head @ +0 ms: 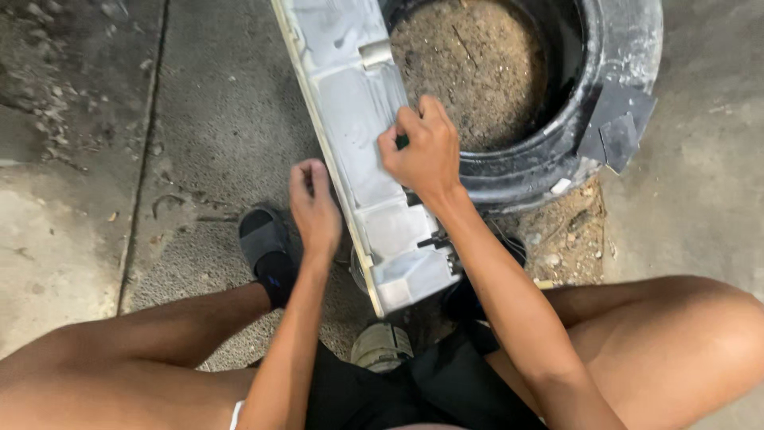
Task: The person scrubs a white plastic component with a green sponge, repeatedly dipping the sponge into a bucket of water. The person then switches to a black sponge and continues scrubbing the same plastic part.
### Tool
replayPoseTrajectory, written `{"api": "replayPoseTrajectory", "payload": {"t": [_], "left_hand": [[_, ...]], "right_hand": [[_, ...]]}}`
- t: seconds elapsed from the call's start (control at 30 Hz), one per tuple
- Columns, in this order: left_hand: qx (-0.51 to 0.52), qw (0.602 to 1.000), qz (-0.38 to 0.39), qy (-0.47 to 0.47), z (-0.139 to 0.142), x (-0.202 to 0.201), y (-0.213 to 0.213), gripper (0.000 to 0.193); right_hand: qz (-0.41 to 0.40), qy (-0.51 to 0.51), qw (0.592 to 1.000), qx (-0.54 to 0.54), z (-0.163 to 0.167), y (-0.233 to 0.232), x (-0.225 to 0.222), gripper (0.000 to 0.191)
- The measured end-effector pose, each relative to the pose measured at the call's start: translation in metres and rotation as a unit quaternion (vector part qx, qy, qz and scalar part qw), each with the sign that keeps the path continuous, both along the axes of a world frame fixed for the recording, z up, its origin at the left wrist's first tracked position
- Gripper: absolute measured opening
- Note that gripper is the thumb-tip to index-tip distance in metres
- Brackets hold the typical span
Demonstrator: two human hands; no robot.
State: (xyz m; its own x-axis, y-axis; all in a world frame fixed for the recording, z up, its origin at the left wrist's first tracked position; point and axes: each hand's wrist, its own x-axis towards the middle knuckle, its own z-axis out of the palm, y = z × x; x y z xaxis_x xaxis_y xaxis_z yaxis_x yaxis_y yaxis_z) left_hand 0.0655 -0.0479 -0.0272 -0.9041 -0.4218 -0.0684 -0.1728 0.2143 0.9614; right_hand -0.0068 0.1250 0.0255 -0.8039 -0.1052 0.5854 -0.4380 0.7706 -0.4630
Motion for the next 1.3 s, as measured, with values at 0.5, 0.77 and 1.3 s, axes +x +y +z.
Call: {"api": "replayPoseTrajectory", "payload": {"t": [0.5, 0.77, 1.3], "left_hand": [[-0.122, 0.841, -0.521, -0.075, -0.121, 0.079, -0.016, 0.056], [-0.314, 0.833, -0.388, -0.24, -0.113, 0.073, -0.004, 0.032], [-0.275, 0.773, -0.397, -0.411, -0.083, 0.042, -0.034, 0.051]], "right_hand": [[0.011, -0.006, 1.0, -0.013, 0.001, -0.003, -0.004, 0.018], [0.017, -0.009, 1.0, -0.012, -0.003, -0.003, 0.001, 0.019], [0.0, -0.005, 1.0, 0.01, -0.004, 0.004, -0.008, 0.02]]}}
